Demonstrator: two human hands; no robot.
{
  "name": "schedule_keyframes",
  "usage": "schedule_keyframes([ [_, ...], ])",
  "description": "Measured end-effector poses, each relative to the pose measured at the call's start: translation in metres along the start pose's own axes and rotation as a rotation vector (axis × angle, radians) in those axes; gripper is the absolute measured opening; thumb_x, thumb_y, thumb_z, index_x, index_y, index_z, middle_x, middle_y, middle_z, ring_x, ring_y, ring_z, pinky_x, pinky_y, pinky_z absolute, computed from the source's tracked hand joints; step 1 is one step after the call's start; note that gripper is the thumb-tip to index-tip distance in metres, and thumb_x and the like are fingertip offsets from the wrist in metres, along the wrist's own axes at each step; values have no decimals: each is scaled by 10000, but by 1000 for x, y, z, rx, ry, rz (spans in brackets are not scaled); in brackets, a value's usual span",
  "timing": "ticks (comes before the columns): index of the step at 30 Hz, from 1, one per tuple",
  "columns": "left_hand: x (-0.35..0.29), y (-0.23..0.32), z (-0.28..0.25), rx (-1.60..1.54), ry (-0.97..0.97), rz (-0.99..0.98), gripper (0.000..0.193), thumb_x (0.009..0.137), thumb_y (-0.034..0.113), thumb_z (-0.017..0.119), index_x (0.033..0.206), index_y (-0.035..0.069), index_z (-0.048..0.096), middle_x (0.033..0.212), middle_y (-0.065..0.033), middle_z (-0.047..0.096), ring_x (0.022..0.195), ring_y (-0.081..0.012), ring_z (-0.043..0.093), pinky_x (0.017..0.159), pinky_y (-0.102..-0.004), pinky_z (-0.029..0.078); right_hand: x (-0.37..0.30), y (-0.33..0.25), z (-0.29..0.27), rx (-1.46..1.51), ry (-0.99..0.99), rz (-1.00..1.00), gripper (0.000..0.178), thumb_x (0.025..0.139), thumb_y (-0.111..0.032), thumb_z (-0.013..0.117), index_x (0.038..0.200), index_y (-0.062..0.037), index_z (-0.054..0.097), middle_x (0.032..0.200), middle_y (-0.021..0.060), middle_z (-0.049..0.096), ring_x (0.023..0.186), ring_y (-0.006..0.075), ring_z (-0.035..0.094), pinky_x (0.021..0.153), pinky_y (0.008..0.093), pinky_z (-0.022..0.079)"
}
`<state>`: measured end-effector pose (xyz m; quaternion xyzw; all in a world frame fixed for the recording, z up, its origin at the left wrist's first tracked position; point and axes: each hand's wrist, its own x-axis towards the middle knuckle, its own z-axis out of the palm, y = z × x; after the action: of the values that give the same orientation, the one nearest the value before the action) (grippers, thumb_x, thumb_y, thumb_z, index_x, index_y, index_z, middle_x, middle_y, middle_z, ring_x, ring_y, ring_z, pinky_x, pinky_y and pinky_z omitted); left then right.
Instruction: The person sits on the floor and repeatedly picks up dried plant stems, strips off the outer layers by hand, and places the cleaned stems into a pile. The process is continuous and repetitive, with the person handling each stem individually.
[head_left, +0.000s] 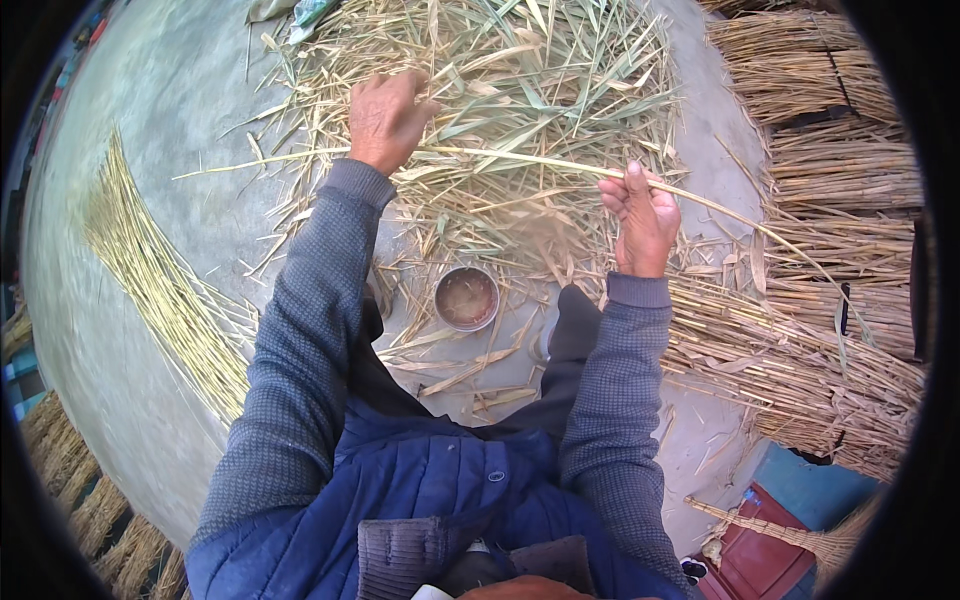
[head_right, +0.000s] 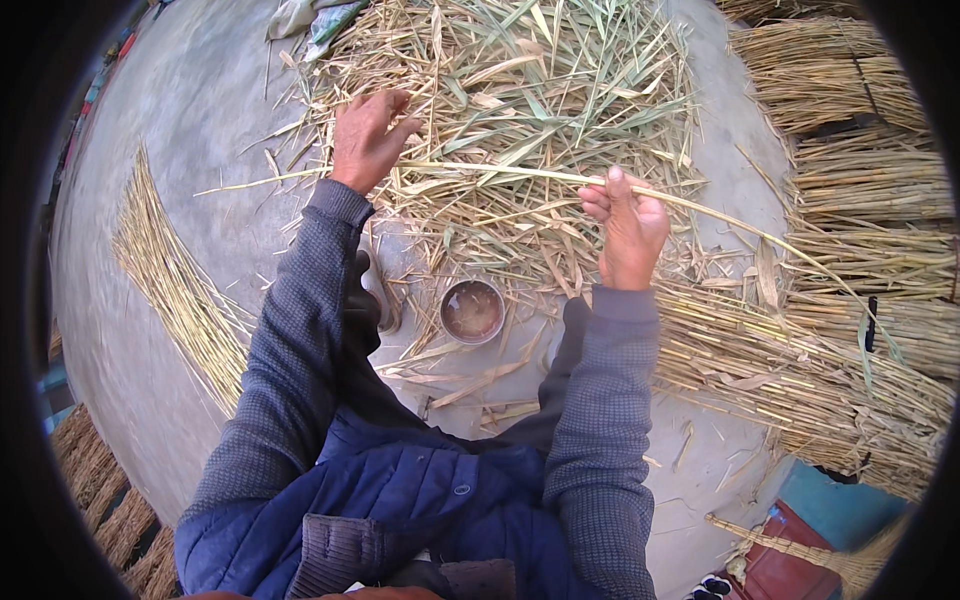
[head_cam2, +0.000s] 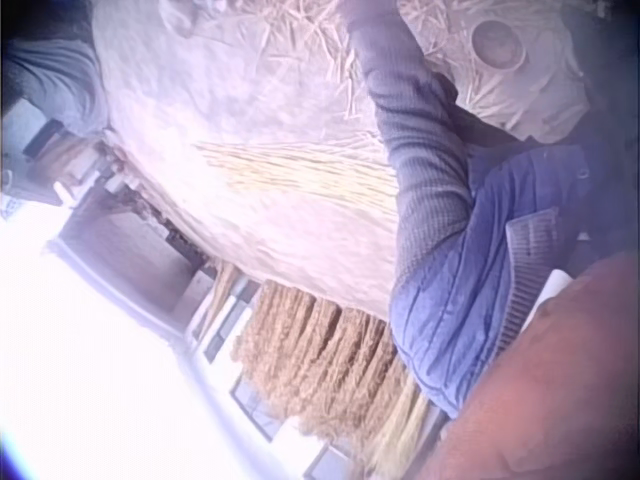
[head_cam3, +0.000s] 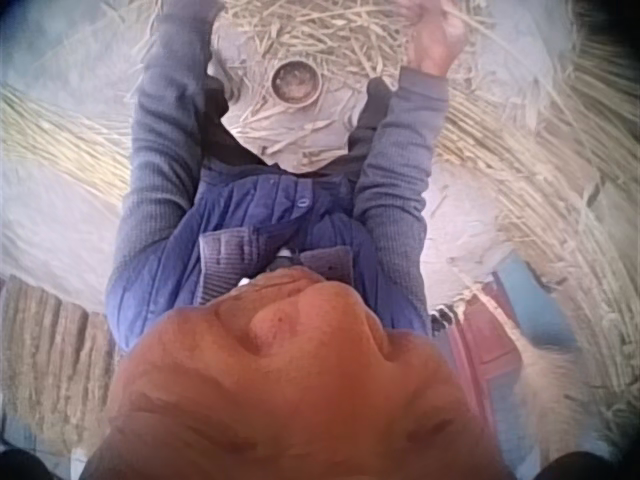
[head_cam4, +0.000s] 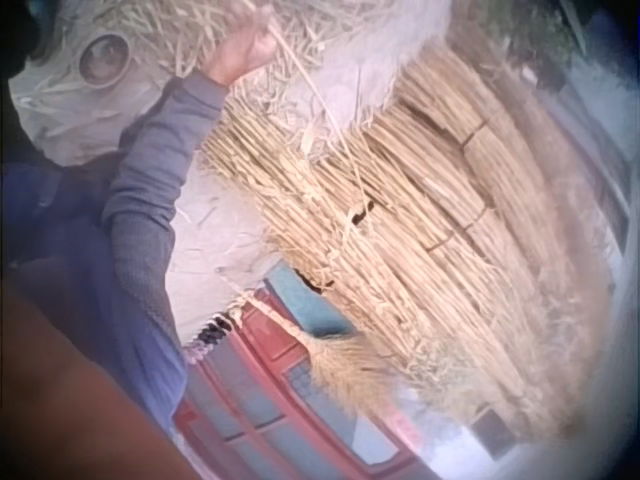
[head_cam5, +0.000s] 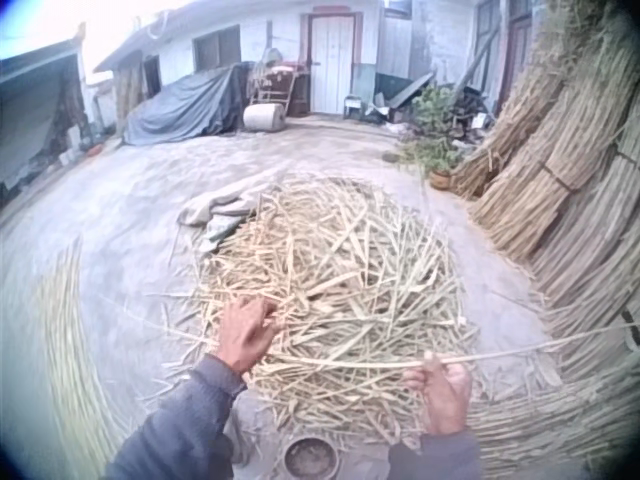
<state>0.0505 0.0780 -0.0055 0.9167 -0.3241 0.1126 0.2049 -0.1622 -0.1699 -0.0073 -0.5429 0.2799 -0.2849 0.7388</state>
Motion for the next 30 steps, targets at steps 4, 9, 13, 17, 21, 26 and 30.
schedule_keyframes([
  [4,-12,36,23,-378,91,424,333,883,345,731,1099,93,697,1020,-77,705,989,-264,615,840,-377,440,-8,10,21,7,-67,-24,307,953,-240,713,1064,24,600,934,146,713,782,186,726,660,243,594],
  [9,-11,39,21,-146,-161,452,157,820,278,748,826,130,695,719,-17,647,753,-211,618,748,-367,431,-5,5,20,12,-47,-13,327,960,-261,704,1074,22,586,946,147,710,806,194,727,675,239,592],
  [13,-11,18,3,86,-330,248,178,824,295,752,837,128,693,754,-37,669,792,-242,633,775,-419,421,2,-15,2,-6,38,6,334,968,-266,693,1072,36,597,925,138,702,805,191,724,665,224,581],
  [17,-19,53,23,-662,-213,333,208,857,299,756,899,96,734,789,-61,706,791,-251,670,768,-368,455,-14,4,23,-19,-150,60,374,973,-284,686,1119,51,604,947,148,706,823,194,726,683,250,584],
  [21,-16,64,23,-498,-284,312,218,845,278,769,895,69,730,802,-79,719,730,-250,683,641,-377,495,-17,9,20,-63,-181,124,367,972,-274,687,1128,49,606,952,146,708,824,189,723,695,248,580],
  [26,-15,64,10,-705,-331,196,232,835,283,777,888,62,734,736,-87,712,664,-249,682,611,-371,506,-12,3,9,-32,-144,94,333,982,-245,674,1143,34,592,978,131,703,856,177,718,719,232,574],
  [30,-23,73,31,-847,-326,81,244,795,313,794,861,81,753,764,-87,725,684,-229,692,646,-359,522,-17,2,23,-66,-145,104,299,989,-224,660,1135,28,592,998,132,704,887,184,723,728,232,581],
])
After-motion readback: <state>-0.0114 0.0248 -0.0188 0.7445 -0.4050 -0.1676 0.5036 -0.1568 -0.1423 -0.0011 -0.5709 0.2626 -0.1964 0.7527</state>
